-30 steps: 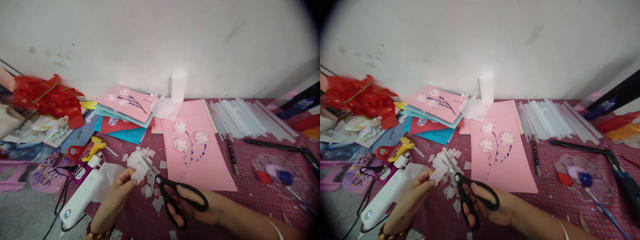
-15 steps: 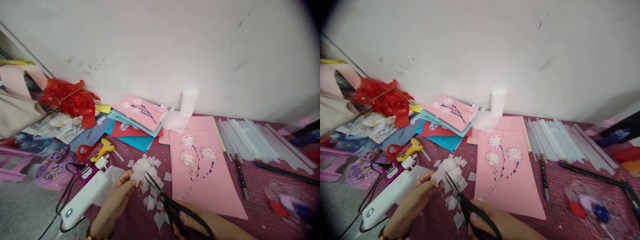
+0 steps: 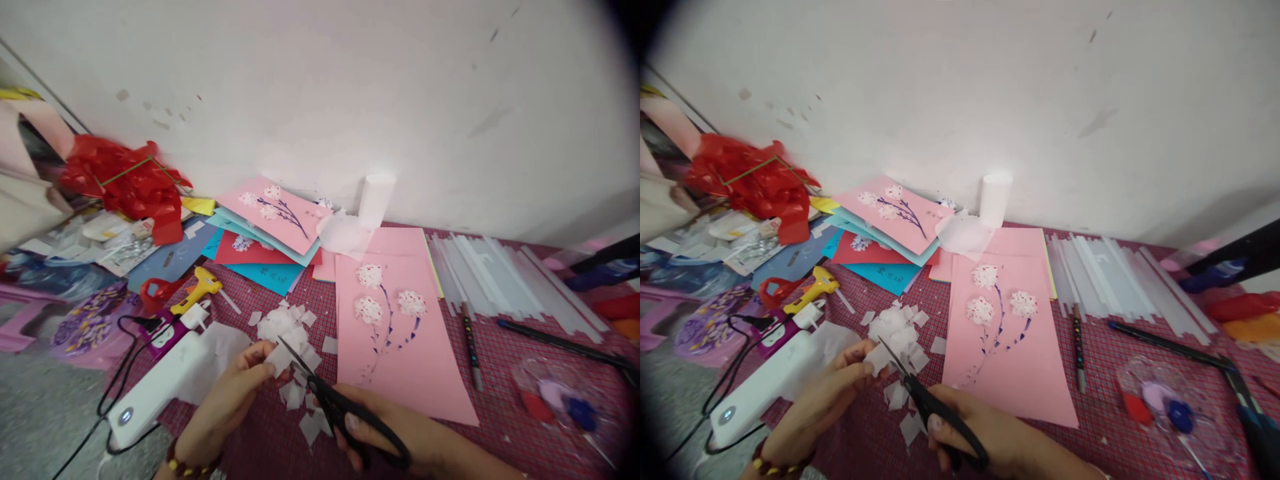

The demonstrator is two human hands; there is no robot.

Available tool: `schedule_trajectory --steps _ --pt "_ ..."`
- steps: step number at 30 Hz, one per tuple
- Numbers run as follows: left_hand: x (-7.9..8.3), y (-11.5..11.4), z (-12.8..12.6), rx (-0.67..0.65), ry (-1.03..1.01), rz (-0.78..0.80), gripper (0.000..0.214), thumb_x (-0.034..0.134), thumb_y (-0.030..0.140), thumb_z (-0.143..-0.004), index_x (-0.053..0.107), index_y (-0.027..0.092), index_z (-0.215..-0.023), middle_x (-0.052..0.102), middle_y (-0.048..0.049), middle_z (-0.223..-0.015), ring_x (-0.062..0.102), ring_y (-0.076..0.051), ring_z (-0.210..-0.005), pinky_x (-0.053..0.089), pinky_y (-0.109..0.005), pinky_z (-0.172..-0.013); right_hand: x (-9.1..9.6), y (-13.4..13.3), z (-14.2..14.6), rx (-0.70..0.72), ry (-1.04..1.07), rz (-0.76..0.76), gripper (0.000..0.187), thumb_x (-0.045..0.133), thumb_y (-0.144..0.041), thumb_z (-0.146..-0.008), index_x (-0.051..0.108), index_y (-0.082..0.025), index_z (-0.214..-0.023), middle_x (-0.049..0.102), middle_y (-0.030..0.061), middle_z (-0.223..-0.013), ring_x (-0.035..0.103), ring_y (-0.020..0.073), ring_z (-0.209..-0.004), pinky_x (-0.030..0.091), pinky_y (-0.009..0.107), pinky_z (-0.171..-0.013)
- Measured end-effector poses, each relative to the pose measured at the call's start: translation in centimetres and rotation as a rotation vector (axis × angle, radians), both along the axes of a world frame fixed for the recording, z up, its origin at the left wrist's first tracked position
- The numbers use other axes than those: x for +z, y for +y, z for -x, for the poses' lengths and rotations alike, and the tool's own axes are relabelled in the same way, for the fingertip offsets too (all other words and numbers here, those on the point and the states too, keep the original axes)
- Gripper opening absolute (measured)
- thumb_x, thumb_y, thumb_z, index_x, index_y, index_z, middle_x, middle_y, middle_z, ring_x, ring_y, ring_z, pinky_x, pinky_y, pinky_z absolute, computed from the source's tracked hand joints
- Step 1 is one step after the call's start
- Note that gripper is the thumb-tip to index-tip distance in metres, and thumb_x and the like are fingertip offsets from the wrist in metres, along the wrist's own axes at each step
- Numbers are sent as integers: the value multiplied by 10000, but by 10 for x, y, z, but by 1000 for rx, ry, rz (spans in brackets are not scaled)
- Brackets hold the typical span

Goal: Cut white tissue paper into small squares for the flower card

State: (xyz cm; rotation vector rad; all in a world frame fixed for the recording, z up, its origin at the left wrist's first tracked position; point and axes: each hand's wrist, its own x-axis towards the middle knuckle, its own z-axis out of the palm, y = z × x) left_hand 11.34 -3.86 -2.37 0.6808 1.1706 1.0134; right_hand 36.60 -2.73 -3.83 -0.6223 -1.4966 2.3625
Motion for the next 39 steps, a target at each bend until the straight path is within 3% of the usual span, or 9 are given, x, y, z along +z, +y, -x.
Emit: schedule_trajectory --steps 16,23,26,30,35,39 --pt "-6 4 0 -50 -34 19 159 709 268 -670 588 166 -646 626 -19 -632 545 -146 -601 402 -251 -592 0 2 1 25 -87 -51 619 510 -714 -821 499 -135 -1040 490 -22 -727 459 60 -528 357 191 -497" --pt "-2 5 0 -13 -42 70 140 751 266 -654 639 180 -651 643 -14 -628 556 -144 -595 426 -241 -586 -5 2 2 -10 -113 42 587 573 -683 -800 506 -152 -1042 455 -52 -708 430 44 -466 326 167 -431" --pt "1 5 3 17 40 62 130 763 285 -661 682 184 -679 643 -11 -640 556 -135 -600 445 -224 -580 -6 4 -1 -26 -52 21 576 529 -689 -828 510 -141 -1003 488 -28 -715 466 72 -539 361 196 -510" --pt "-2 4 10 142 119 86 174 807 294 -635 679 187 -685 558 48 -571 445 -69 -469 380 -178 -454 -7 4 -8 -47 6 -1 565 454 -691 -868 516 -139 -971 507 12 -786 489 111 -648 399 252 -624" --pt "0 4 13 250 103 113 261 850 282 -584 690 183 -765 606 49 -648 497 -67 -487 432 -182 -484 1 4 -18 59 -78 -142 516 485 -624 -894 514 -150 -1095 473 27 -889 469 133 -744 423 264 -677" --pt "8 5 8 187 108 92 273 844 255 -582 702 185 -805 649 30 -711 548 -92 -544 468 -202 -539 14 8 -17 117 -127 -179 557 466 -619 -901 486 -154 -1205 453 25 -886 445 140 -740 425 278 -679"
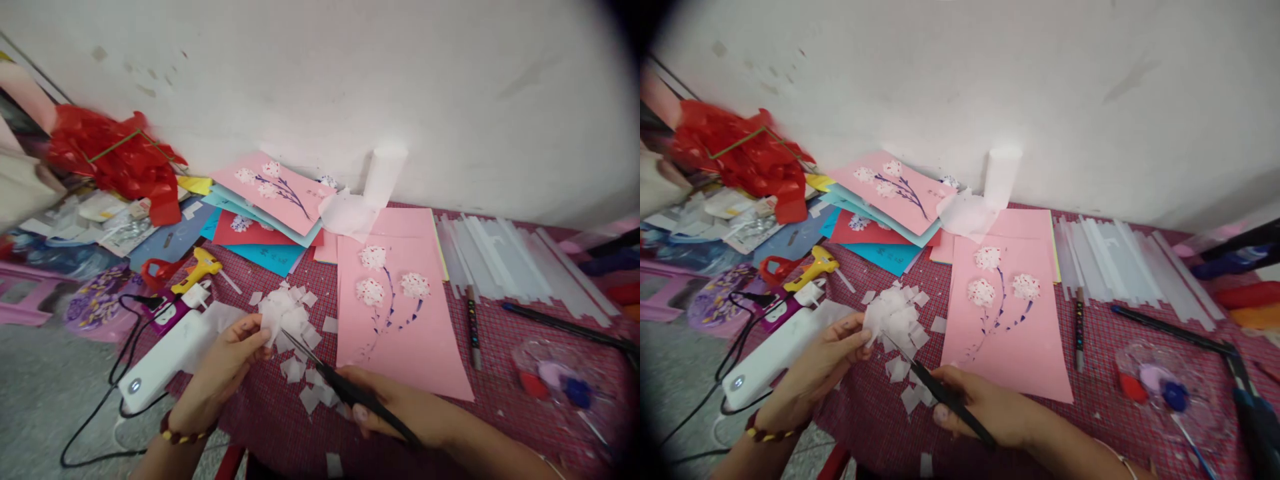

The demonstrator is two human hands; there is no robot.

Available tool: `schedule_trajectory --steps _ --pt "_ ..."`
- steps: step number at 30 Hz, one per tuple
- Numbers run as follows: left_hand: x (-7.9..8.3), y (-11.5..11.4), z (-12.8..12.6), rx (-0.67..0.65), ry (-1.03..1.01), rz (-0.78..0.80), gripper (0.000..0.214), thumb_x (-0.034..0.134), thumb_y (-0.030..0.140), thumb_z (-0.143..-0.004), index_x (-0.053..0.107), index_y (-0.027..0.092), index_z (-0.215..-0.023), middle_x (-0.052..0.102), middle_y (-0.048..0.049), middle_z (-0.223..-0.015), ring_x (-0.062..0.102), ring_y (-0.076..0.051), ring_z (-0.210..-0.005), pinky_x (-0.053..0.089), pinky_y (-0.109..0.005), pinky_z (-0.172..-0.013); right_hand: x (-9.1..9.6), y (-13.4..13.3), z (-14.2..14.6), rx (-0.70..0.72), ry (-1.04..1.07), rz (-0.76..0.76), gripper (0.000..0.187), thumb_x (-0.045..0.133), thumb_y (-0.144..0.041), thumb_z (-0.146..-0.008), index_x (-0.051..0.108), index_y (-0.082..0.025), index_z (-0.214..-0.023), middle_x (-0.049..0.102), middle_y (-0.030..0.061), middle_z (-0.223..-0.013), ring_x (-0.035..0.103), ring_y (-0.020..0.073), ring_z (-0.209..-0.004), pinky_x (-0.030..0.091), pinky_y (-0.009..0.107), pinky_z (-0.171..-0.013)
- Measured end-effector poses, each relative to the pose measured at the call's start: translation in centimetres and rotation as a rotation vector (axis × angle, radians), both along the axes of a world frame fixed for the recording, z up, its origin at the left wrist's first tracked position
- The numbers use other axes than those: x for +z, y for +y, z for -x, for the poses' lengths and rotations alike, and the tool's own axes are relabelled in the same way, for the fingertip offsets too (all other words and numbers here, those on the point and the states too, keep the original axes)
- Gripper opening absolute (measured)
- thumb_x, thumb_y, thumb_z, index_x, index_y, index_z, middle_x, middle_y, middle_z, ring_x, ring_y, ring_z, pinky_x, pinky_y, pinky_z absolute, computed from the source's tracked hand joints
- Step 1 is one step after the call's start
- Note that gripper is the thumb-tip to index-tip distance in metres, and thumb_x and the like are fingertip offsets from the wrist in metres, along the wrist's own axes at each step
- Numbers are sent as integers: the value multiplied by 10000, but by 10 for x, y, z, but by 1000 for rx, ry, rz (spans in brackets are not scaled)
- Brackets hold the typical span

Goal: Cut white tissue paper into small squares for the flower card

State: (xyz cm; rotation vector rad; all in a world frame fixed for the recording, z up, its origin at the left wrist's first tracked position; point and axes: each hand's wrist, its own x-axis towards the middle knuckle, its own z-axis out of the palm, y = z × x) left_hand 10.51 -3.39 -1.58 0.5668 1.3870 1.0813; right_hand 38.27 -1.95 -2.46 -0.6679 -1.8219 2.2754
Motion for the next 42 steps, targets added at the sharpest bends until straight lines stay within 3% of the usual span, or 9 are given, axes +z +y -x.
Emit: schedule_trajectory --steps 9,16,21,23,26,28,31,35,42 --pt "8 -2 -3 -344 77 -37 173 717 255 -689 664 196 -843 624 11 -711 511 -111 -555 431 -222 -538 4 6 8 19 -22 41 597 541 -638 -846 513 -133 -1165 455 10 -849 457 106 -662 427 231 -586" --pt "9 4 -5 -337 109 -25 318 687 221 -655 638 191 -968 562 35 -727 470 -102 -565 431 -227 -544 -6 3 9 -19 -36 107 561 504 -652 -866 513 -131 -1073 464 -32 -724 431 55 -486 315 178 -447" --pt "6 11 -3 -196 259 -137 583 697 224 -649 562 207 -1216 618 10 -819 506 -122 -595 425 -246 -576 -15 2 4 -13 77 127 584 432 -697 -876 510 -152 -1069 551 41 -840 536 120 -635 414 256 -593" --pt "10 11 -1 -139 434 -206 494 716 237 -646 634 213 -1133 642 -50 -999 549 -155 -687 438 -265 -617 -18 3 1 -30 131 173 612 410 -717 -870 522 -153 -1080 566 46 -812 540 146 -659 418 282 -612" --pt "20 3 3 -141 714 -342 75 698 268 -701 716 218 -754 623 -73 -1105 577 -240 -930 441 -310 -791 -18 2 -3 -67 179 282 606 449 -698 -867 529 -150 -1114 578 36 -773 536 150 -643 409 278 -598" --pt "21 -9 4 -155 818 -403 119 685 271 -726 691 217 -620 632 -71 -1065 564 -267 -1006 398 -329 -889 -15 -3 -6 -99 190 355 616 460 -710 -854 530 -155 -1112 580 28 -785 536 133 -614 402 261 -579" --pt "9 -36 -2 -284 762 -365 59 684 257 -744 735 229 -754 658 -56 -923 584 -244 -909 391 -304 -857 -12 -14 -11 -155 177 440 643 437 -731 -849 521 -165 -1143 573 13 -781 525 114 -568 385 238 -531" --pt "-18 -75 -27 -627 547 -326 118 658 231 -777 736 251 -863 660 -31 -804 578 -212 -773 404 -274 -734 -17 -28 -16 -199 177 518 628 516 -698 -832 544 -152 -1142 572 1 -747 545 112 -554 386 221 -502" --pt "-23 -97 -79 -926 539 -576 337 622 93 -684 690 259 -968 636 -66 -1089 549 -271 -1045 390 -376 -946 -25 -50 -27 -244 128 372 614 550 -677 -826 544 -132 -1107 581 -2 -744 550 109 -553 415 225 -511"
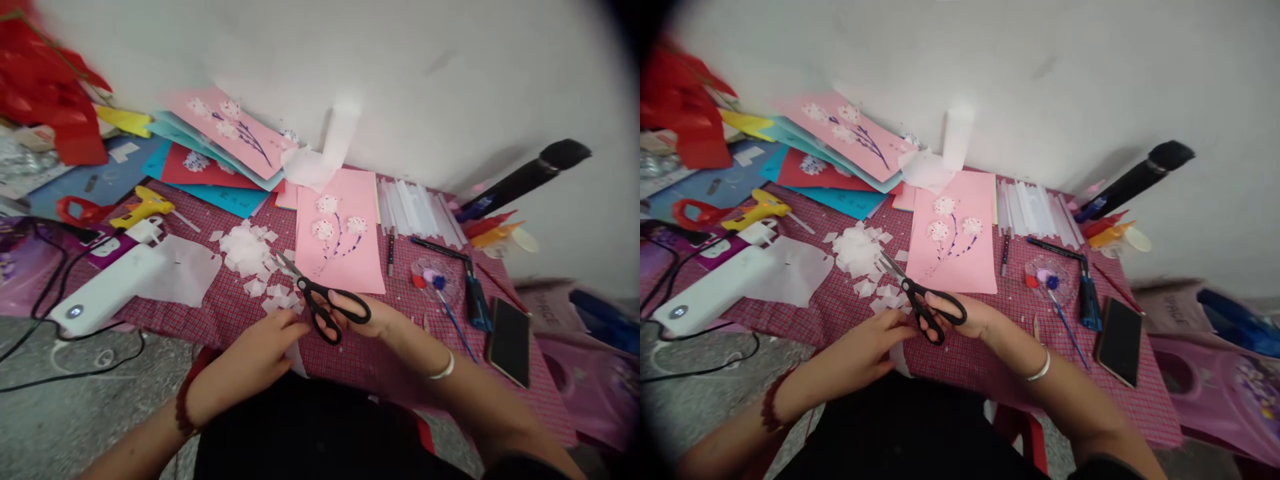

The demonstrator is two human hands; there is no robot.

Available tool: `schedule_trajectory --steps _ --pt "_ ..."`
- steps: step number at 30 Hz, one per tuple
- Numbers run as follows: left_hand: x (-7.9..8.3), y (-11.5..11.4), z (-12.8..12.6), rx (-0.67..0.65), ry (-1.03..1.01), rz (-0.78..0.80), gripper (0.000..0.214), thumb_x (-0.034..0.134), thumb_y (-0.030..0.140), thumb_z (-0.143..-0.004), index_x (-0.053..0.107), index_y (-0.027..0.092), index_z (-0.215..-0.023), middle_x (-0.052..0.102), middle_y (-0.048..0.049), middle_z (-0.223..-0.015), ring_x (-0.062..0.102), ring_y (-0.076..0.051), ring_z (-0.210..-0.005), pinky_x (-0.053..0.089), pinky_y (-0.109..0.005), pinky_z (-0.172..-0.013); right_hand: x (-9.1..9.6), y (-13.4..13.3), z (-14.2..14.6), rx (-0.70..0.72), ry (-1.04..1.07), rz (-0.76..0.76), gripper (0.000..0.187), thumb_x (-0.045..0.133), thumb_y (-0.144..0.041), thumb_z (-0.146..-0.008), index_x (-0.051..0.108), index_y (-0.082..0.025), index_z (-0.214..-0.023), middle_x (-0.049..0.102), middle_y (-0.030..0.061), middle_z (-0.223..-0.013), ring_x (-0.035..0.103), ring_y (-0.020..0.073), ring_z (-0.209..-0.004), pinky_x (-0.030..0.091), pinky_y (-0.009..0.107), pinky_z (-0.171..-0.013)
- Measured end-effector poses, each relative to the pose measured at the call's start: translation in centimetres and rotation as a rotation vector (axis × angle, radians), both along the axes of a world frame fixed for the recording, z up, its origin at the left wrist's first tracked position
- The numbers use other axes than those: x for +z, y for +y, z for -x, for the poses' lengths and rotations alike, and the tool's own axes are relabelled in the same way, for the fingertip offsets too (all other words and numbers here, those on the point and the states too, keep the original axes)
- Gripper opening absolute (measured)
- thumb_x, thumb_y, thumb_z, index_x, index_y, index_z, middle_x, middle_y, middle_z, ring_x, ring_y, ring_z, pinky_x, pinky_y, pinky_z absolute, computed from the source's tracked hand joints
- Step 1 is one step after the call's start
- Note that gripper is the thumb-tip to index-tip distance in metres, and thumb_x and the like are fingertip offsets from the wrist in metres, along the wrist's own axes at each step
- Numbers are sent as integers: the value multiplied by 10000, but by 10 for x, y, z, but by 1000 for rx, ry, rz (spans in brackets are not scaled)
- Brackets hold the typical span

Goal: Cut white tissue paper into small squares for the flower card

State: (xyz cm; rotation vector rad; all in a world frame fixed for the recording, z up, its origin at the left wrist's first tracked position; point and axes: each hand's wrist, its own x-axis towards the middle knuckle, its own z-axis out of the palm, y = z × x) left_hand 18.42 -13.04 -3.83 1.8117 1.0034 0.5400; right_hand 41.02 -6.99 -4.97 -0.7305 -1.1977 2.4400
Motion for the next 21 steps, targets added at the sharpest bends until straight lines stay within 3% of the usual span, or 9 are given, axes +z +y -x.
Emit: schedule_trajectory --steps 4,7,9,12,14,16,19,21 --pt "13 1 -15 -177 114 -115 193 578 35 -655 618 212 -719 622 -86 -1072 518 -286 -1087 360 -408 -966 0 -9 -5 9 -21 -86 550 514 -655 -863 574 -111 -909 578 8 -698 525 101 -533 396 219 -491" --pt "29 5 -13 -185 137 -109 207 542 3 -614 528 209 -605 614 -29 -800 556 -216 -817 411 -326 -777 7 -7 -2 14 -14 -138 551 532 -654 -853 572 -109 -930 578 7 -717 516 93 -519 386 216 -477" --pt "41 8 -3 -21 85 -37 197 538 27 -608 489 214 -572 540 21 -620 490 -160 -613 372 -272 -600 15 -2 3 19 5 -161 556 563 -643 -841 561 -115 -1012 584 7 -750 526 93 -542 392 215 -491" --pt "53 12 27 446 -149 107 169 592 126 -657 488 216 -559 479 50 -521 431 -125 -493 318 -242 -490 20 8 16 37 33 -148 613 564 -684 -812 548 -128 -1071 588 14 -782 545 102 -588 414 223 -529" --pt "51 14 50 762 -375 229 148 684 201 -664 542 214 -625 511 54 -540 470 -121 -484 356 -232 -481 15 16 24 51 32 -118 631 499 -725 -821 544 -138 -1050 577 9 -766 547 100 -570 418 222 -519" --pt "40 16 71 981 -583 379 229 770 227 -644 614 232 -811 578 59 -621 534 -121 -519 417 -223 -503 5 22 29 71 20 -92 607 435 -715 -862 543 -140 -1024 565 6 -748 540 92 -537 405 211 -487" --pt "16 17 90 1052 -758 551 473 797 212 -670 620 286 -1102 650 56 -746 613 -126 -629 481 -208 -561 -7 26 29 87 -1 -87 552 455 -654 -896 563 -124 -1005 575 23 -780 549 89 -564 410 208 -503" --pt "3 20 93 1065 -800 591 444 797 198 -679 656 253 -1096 667 36 -740 639 -132 -662 502 -205 -577 -10 25 25 95 -29 -98 502 481 -606 -912 576 -121 -997 574 25 -780 557 95 -599 424 215 -539"
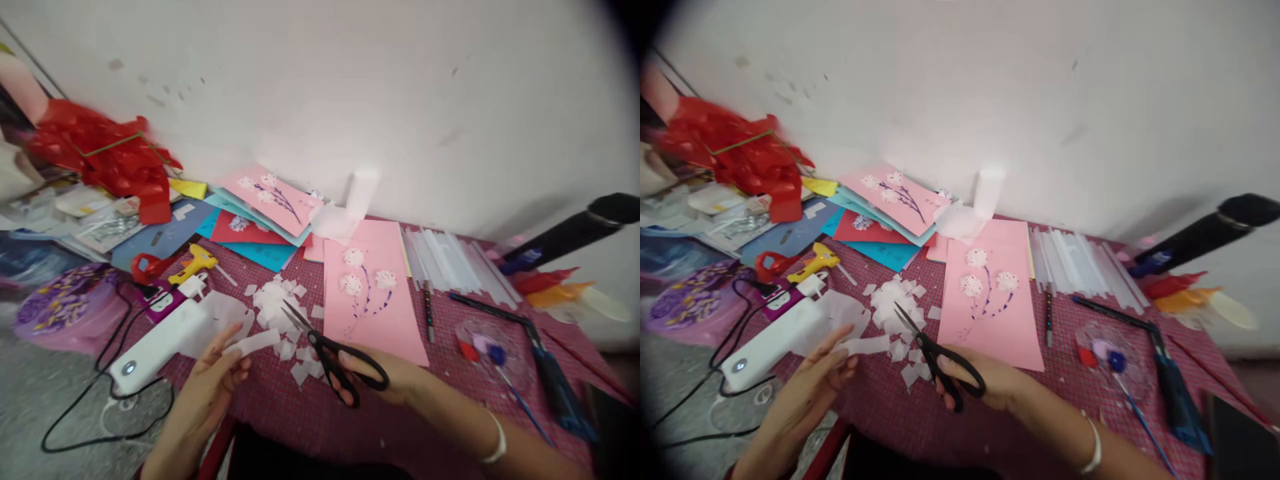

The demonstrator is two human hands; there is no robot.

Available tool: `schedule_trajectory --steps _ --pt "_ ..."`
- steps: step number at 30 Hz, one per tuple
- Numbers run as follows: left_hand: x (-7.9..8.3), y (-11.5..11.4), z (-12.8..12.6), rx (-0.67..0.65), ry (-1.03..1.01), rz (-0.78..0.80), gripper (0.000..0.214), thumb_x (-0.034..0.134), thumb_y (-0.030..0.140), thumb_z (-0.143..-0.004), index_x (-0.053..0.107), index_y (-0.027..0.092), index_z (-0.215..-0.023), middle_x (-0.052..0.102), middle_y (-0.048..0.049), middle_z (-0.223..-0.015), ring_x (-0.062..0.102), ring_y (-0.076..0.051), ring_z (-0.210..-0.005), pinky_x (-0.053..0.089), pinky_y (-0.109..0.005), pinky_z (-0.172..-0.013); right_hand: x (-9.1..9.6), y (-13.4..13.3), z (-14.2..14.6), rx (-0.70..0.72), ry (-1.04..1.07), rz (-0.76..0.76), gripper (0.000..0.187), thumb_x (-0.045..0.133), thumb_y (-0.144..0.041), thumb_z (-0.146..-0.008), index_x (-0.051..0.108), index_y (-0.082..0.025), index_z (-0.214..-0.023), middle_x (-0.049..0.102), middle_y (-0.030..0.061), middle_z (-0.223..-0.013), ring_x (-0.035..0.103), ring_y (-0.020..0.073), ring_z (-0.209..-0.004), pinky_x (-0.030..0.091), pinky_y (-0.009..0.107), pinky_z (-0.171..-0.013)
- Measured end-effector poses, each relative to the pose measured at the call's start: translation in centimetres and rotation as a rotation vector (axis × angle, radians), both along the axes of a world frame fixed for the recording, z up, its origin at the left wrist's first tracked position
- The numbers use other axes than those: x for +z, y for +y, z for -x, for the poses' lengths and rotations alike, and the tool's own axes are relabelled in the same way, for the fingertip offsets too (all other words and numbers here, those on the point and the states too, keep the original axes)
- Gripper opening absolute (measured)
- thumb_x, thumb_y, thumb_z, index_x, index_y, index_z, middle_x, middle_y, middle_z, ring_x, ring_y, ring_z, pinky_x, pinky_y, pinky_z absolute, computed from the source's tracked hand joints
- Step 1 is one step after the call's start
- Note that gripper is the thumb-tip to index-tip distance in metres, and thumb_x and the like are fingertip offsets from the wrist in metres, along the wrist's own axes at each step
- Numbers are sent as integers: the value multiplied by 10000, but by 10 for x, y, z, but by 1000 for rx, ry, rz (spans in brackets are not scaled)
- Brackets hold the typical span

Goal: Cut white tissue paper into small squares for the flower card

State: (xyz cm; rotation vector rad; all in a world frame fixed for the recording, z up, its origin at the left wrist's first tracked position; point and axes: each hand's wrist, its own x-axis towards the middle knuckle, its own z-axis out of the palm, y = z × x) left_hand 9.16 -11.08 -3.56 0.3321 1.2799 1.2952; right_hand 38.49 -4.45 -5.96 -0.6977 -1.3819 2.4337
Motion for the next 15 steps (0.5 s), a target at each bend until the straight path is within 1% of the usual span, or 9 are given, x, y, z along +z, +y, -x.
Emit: schedule_trajectory --steps 1,3,5,7,9,12,15 --pt "-4 2 -1 22 -14 2 381 809 196 -662 693 223 -1023 672 27 -723 648 -134 -662 514 -209 -584 1 -1 -2 4 -9 -2 483 485 -590 -919 577 -123 -1000 575 26 -783 562 99 -615 430 219 -554" --pt "-6 7 -4 79 -44 -9 251 850 215 -593 733 175 -811 682 15 -697 656 -139 -644 546 -235 -617 5 -3 -7 1 -10 -7 465 491 -581 -921 568 -138 -1039 578 28 -816 570 101 -625 434 223 -567" --pt "-4 13 -7 135 -76 -46 215 873 248 -545 722 160 -670 694 12 -706 663 -149 -660 570 -267 -668 13 -6 -11 8 -24 -40 442 491 -572 -927 555 -160 -1071 582 29 -850 575 99 -634 433 222 -581" --pt "-2 18 -7 176 -81 -83 213 870 268 -556 695 157 -605 687 14 -689 658 -146 -679 573 -262 -692 21 -8 -13 41 -53 -90 419 484 -565 -933 556 -175 -1070 582 28 -863 577 100 -649 431 223 -593" --pt "0 21 -6 174 -76 -112 239 847 248 -602 635 155 -545 655 20 -638 644 -130 -680 558 -221 -671 28 -8 -12 86 -70 -112 435 481 -583 -924 555 -186 -1085 579 25 -857 575 105 -660 433 227 -604" --pt "0 22 -7 174 -79 -155 308 818 159 -635 533 165 -519 589 42 -581 631 -121 -682 549 -208 -692 32 -5 -8 178 -72 -95 553 491 -650 -881 529 -179 -1166 575 27 -850 558 117 -684 431 234 -615" --pt "2 24 -12 311 -83 -197 312 802 103 -638 509 170 -553 575 61 -603 611 -97 -652 557 -212 -714 33 -1 1 260 -51 -87 690 500 -729 -818 517 -138 -1174 559 39 -861 533 127 -729 409 231 -624"
